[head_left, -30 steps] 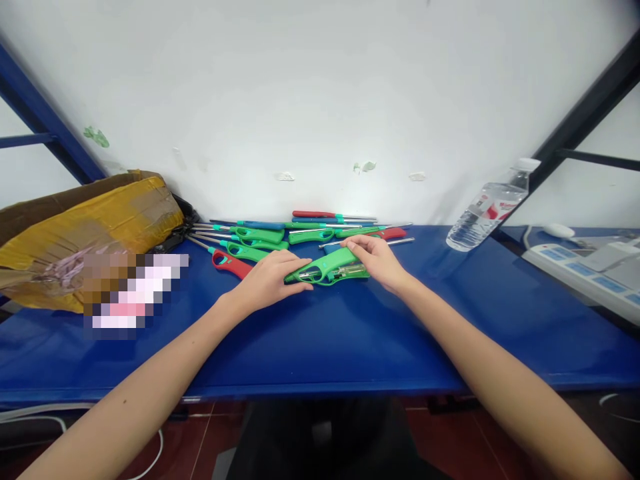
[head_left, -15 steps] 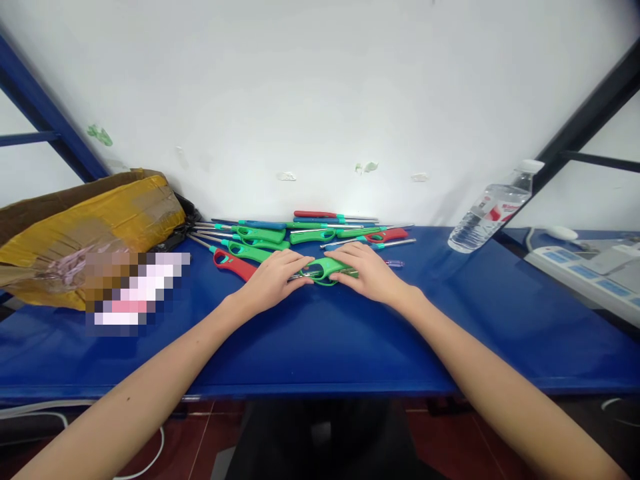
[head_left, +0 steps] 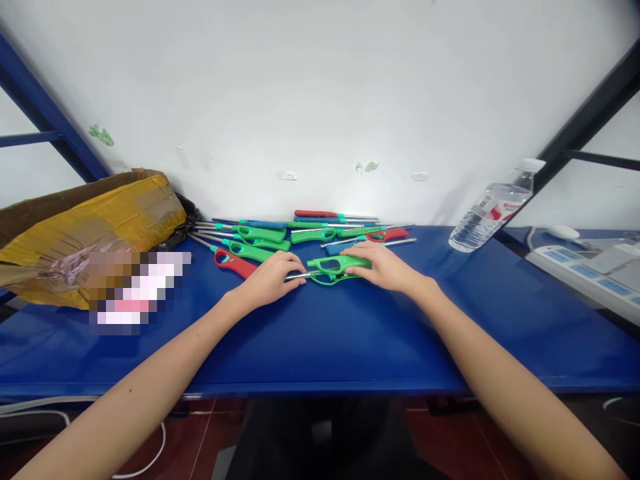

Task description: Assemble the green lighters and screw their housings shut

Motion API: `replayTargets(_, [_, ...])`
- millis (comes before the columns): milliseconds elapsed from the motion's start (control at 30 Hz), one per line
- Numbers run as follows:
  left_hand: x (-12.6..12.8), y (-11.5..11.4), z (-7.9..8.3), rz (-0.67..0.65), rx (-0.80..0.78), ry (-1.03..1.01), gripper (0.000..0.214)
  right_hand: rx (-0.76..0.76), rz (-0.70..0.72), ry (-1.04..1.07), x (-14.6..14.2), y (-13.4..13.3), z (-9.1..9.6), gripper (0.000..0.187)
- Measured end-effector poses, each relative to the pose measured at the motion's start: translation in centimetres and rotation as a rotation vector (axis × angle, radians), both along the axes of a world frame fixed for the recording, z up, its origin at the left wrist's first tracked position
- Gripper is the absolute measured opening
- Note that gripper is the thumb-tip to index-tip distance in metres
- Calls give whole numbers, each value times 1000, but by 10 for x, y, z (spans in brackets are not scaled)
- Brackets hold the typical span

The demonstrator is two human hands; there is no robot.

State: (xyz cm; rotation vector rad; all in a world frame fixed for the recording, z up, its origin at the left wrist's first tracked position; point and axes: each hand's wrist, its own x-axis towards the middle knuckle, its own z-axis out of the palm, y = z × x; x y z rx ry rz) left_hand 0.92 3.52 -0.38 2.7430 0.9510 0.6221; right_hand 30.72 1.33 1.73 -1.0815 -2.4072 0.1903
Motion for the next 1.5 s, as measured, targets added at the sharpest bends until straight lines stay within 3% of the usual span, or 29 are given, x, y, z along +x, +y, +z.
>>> replayTargets(200, [2,2,-1,-35,-5,-16,17,-29,-22,14,2,1,0,37])
replayTargets(433, [-2,6,-2,-102,-20,-56,16,-109,56,35,-5,-10,8,32])
replayTargets(600, [-4,7,-2,-60,-31,-43,18,-142,62,23,-7,-8,1,35])
replayTargets(767, [-3,1,3,-32,-29,-64,37,-135,79,28,-5,-1,-10,38])
replayTargets(933, [5,-3,1,-39,-24,-84,26,-148,90,22,-6,0,-11,37])
replayTargets(1500, [10,-8,3,-31,15,-48,26,-173,95,16,-8,0,-9,37])
